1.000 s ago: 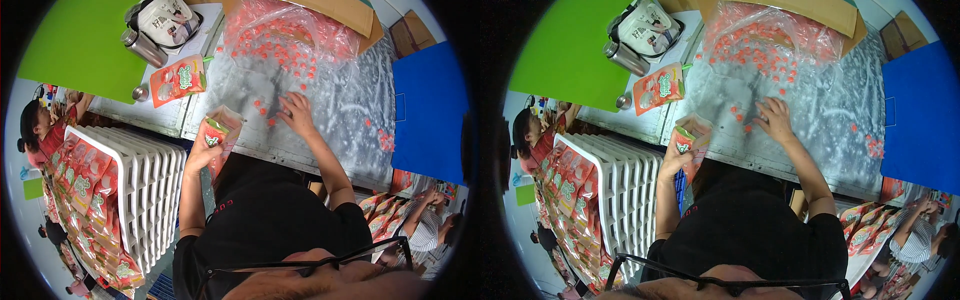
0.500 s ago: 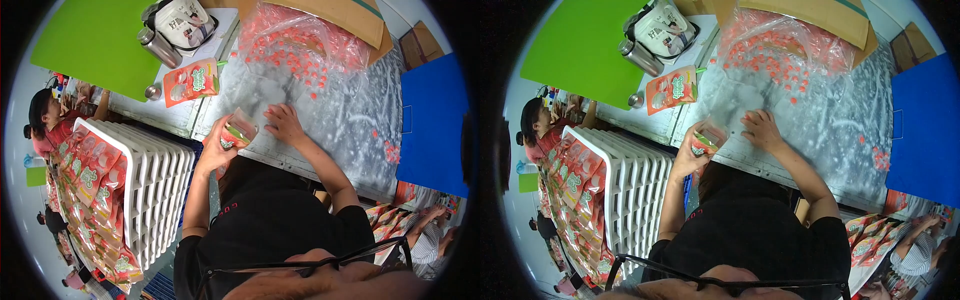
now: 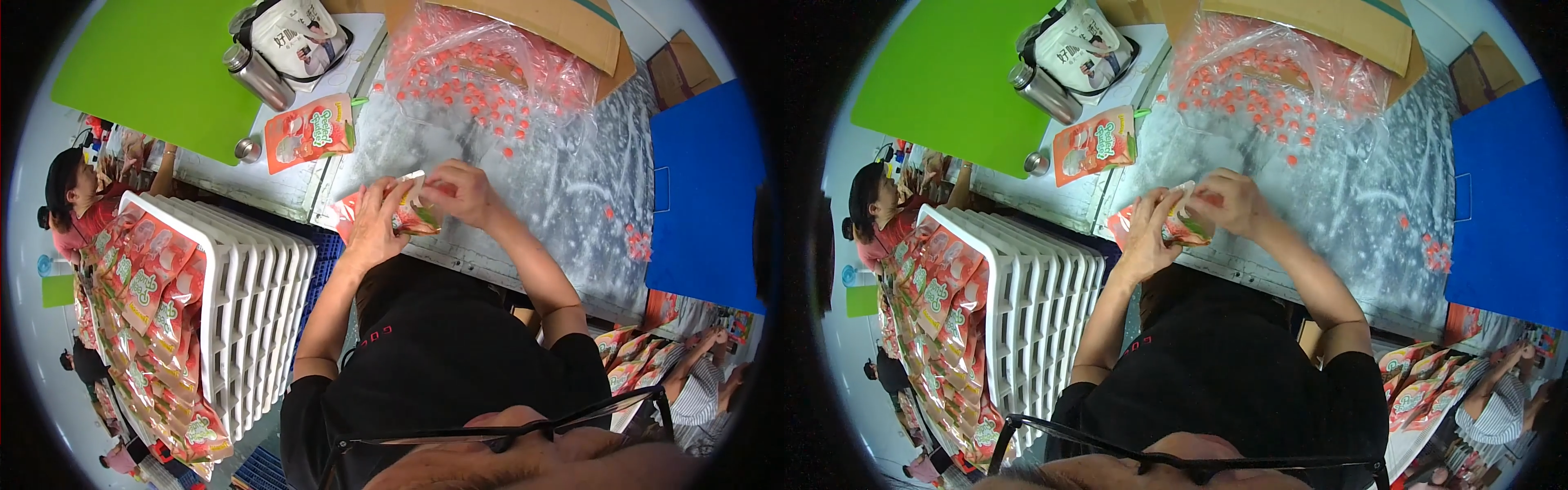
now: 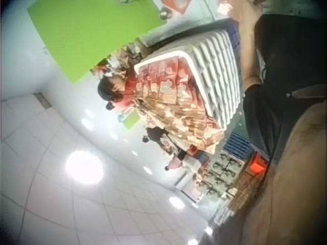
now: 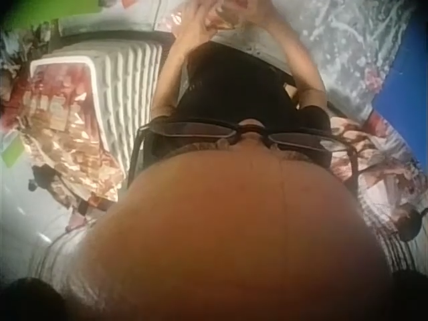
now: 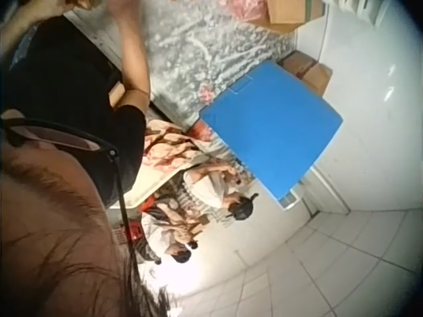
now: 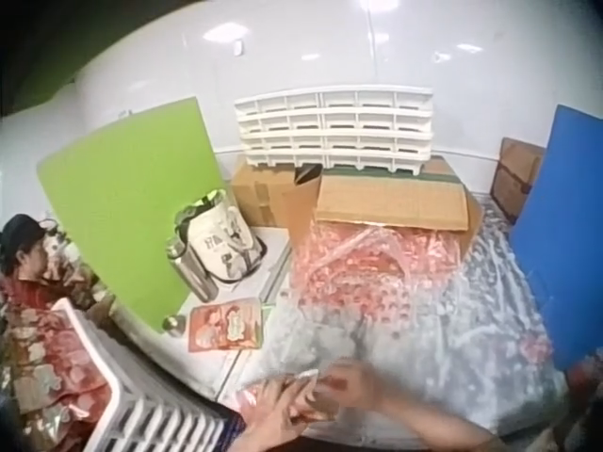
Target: Packing individual red candies or snacks into branded bags.
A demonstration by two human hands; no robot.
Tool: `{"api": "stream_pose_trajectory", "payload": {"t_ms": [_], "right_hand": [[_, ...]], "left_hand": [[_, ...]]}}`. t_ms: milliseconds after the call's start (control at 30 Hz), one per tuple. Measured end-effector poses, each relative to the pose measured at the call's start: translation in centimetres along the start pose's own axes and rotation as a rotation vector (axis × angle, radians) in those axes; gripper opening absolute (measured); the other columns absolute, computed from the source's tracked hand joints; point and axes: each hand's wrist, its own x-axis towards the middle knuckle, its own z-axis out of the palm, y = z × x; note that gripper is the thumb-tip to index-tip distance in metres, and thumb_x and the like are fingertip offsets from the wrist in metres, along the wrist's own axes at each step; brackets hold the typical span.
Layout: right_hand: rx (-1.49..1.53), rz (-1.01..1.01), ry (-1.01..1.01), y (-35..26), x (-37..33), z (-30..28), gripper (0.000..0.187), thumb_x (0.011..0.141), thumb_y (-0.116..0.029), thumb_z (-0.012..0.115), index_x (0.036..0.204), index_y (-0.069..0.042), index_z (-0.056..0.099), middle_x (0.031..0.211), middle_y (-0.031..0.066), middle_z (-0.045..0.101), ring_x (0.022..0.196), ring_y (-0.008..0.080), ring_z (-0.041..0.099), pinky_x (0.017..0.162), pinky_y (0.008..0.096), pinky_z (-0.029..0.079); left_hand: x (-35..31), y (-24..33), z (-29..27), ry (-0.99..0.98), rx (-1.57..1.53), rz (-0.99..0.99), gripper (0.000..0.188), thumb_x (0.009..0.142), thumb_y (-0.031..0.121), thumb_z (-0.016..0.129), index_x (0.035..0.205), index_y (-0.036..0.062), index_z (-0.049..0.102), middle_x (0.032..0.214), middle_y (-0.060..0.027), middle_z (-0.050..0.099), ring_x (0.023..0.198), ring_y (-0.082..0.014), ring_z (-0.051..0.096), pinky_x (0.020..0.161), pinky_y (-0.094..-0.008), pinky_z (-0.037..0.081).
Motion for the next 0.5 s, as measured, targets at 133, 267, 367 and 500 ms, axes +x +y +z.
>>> {"api": "stream_pose_trajectory", "payload": {"t_ms": [133,267,367,500], "right_hand": [[0.092,-0.070,0.280,-0.6,1.0,2.0,0.022,0.094,-0.023,0.066,0.101,-0.003,0.069,0.098,0.0109,0.067,0.086,0.0231,0.066,0.077,0.0332,0.051],[0.589,0.087,0.348,-0.4,0.8,2.7,0.029,0.104,-0.025,0.053,0.109,0.000,0.066,0.109,0.0101,0.068,0.103,0.0172,0.062,0.093,0.0314,0.048],[0.706,0.104,0.270,-1.4,0.4,1.6,0.033,0.106,-0.028,0.048,0.110,0.000,0.066,0.116,0.0088,0.068,0.108,0.0149,0.061,0.098,0.0307,0.046],[0.625,0.014,0.216,-1.6,0.0,0.3,0.031,0.105,-0.027,0.049,0.114,-0.002,0.065,0.122,0.0124,0.066,0.111,0.0182,0.061,0.099,0.0293,0.046]], "left_hand": [[0.4,0.9,1.4,0.059,-0.157,0.005,0.090,0.061,0.000,0.072,0.145,0.0065,0.040,0.137,-0.0218,0.043,0.131,-0.0422,0.042,0.112,-0.0461,0.036],[1.2,1.6,2.6,0.094,-0.298,-0.011,0.091,0.061,-0.002,0.070,0.146,0.0068,0.039,0.138,-0.0220,0.041,0.132,-0.0415,0.041,0.111,-0.0453,0.037],[1.6,1.7,2.9,0.163,-0.363,-0.034,0.089,0.062,-0.004,0.068,0.145,0.0056,0.040,0.138,-0.0219,0.040,0.132,-0.0405,0.041,0.111,-0.0448,0.037],[1.7,1.2,2.7,0.275,-0.331,-0.073,0.086,0.063,-0.005,0.068,0.143,0.0077,0.040,0.140,-0.0216,0.036,0.130,-0.0428,0.042,0.110,-0.0440,0.039]]}}
